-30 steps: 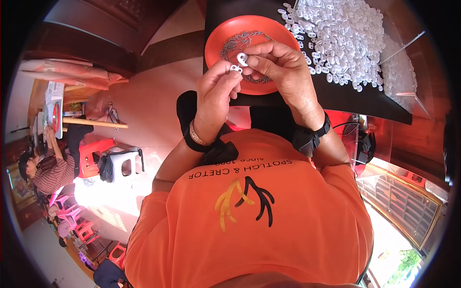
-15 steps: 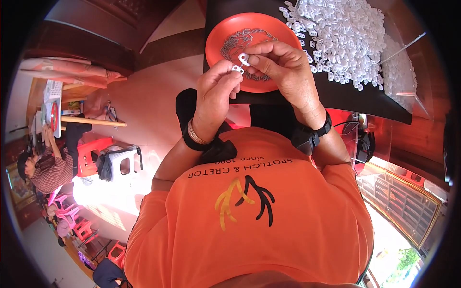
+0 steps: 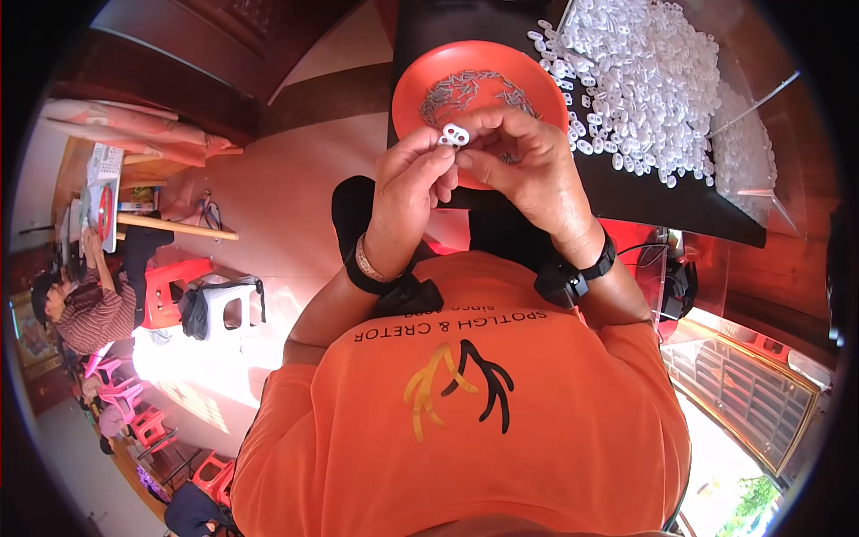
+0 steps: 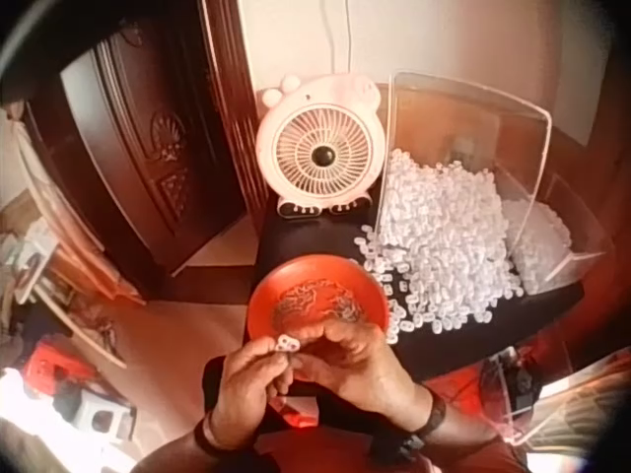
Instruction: Assembling small white plastic components by manually inserting metal rings into them.
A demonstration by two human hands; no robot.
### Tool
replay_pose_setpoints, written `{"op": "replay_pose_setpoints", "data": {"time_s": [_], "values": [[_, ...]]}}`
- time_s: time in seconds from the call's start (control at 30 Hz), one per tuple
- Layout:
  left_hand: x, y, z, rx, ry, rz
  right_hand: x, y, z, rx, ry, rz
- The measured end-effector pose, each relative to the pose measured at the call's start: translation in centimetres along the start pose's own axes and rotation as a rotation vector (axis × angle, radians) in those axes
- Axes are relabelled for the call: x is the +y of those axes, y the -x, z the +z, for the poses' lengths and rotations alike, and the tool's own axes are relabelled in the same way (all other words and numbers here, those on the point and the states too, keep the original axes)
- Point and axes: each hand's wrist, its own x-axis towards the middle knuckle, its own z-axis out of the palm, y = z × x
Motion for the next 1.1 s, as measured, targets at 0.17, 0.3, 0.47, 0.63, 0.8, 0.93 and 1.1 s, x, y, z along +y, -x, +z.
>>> {"op": "replay_pose_setpoints", "data": {"time_s": [0.17,0.3,0.47,0.63,0.8,0.93,1.1], "values": [[0.0,0.0,0.2,0.022,0.029,-0.052,-0.2,0.0,0.0,0.009,0.114,-0.053],[-0.3,0.0,0.2,-0.001,0.012,-0.061,-0.1,0.4,-0.1,0.018,0.234,-0.067],[-0.3,-0.3,0.6,0.02,0.02,-0.009,0.2,0.3,-0.4,0.034,0.26,-0.096],[-0.3,-0.2,0.9,0.003,0.021,-0.012,-0.2,0.5,-0.8,0.002,0.287,-0.113],[0.0,-0.2,1.1,0.019,-0.015,0.0,-0.4,0.5,-0.8,0.015,0.352,-0.195],[0.1,-0.2,1.3,0.034,-0.023,-0.008,-0.3,0.4,-0.6,0.036,0.472,-0.306],[-0.3,-0.1,1.2,0.043,0.081,0.063,0.0,0.8,0.2,0.064,0.52,-0.349]]}}
